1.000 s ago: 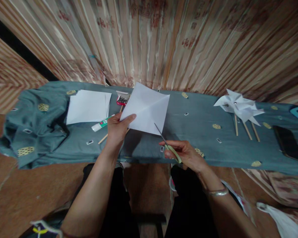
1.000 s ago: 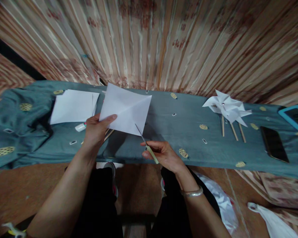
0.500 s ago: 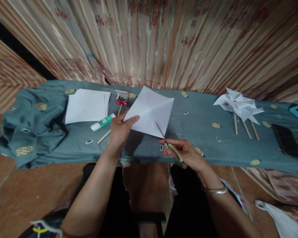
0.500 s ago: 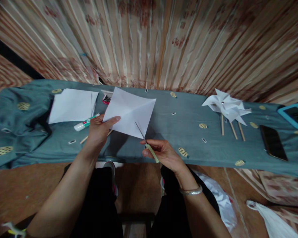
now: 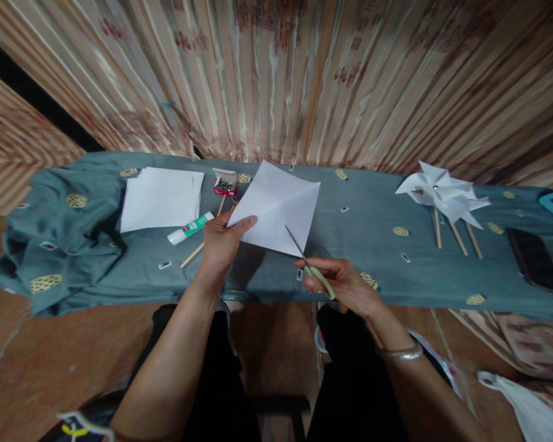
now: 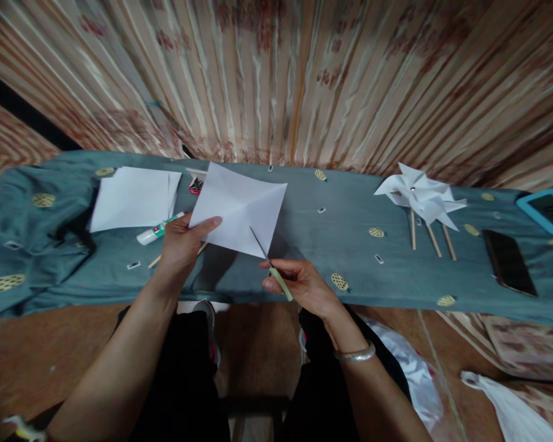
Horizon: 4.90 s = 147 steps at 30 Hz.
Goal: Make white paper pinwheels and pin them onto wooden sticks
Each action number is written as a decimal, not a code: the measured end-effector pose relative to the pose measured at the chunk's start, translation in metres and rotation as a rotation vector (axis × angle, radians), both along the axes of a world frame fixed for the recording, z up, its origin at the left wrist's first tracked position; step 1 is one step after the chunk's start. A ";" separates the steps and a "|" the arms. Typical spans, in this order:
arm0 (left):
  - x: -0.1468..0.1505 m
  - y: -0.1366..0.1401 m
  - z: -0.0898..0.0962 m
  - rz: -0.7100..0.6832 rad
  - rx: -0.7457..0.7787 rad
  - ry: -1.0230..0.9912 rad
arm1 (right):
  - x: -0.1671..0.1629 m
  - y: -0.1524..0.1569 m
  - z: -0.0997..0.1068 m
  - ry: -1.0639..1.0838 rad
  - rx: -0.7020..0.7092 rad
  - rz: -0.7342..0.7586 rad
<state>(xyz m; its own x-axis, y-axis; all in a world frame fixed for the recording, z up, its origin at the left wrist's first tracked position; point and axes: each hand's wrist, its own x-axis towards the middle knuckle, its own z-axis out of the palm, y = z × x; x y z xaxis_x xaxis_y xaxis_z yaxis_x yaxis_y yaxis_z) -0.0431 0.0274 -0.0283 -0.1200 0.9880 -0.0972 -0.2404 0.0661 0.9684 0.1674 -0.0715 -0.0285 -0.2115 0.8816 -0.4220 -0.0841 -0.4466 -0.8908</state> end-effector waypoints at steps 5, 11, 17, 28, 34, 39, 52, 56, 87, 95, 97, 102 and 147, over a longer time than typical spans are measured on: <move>0.000 -0.002 0.001 -0.030 -0.005 -0.003 | -0.001 0.001 0.002 -0.010 -0.006 0.003; 0.006 -0.007 0.001 -0.063 -0.029 -0.012 | -0.001 0.003 0.007 -0.062 0.063 0.042; 0.007 -0.008 0.001 -0.069 -0.029 -0.019 | -0.003 0.004 0.008 -0.042 0.030 0.038; 0.006 -0.008 0.002 -0.082 -0.048 -0.005 | -0.003 0.004 0.011 -0.087 0.066 0.066; 0.008 -0.010 0.000 -0.102 -0.038 -0.011 | -0.006 0.004 0.017 -0.074 0.060 0.057; 0.009 -0.010 0.001 -0.101 -0.051 -0.009 | -0.006 0.005 0.015 -0.108 0.046 0.041; 0.010 -0.011 0.003 -0.089 -0.060 0.016 | -0.003 0.004 0.010 -0.128 0.058 0.039; 0.009 -0.011 0.002 -0.105 -0.050 0.012 | -0.002 0.004 0.012 -0.160 0.070 0.062; -0.008 -0.007 -0.009 -0.342 -0.098 0.289 | 0.046 0.008 0.007 -0.495 0.500 -0.496; 0.008 -0.012 -0.006 -0.489 -0.102 0.396 | 0.033 0.015 -0.002 -0.565 0.459 -0.359; 0.012 -0.011 -0.007 -0.402 -0.074 0.282 | 0.032 0.016 -0.002 -0.521 0.456 -0.410; 0.026 -0.017 -0.007 -0.306 -0.096 -0.152 | 0.030 0.022 0.000 -0.443 0.490 -0.653; 0.032 -0.002 0.010 0.000 -0.223 -0.471 | 0.004 0.001 0.005 -0.255 0.084 0.090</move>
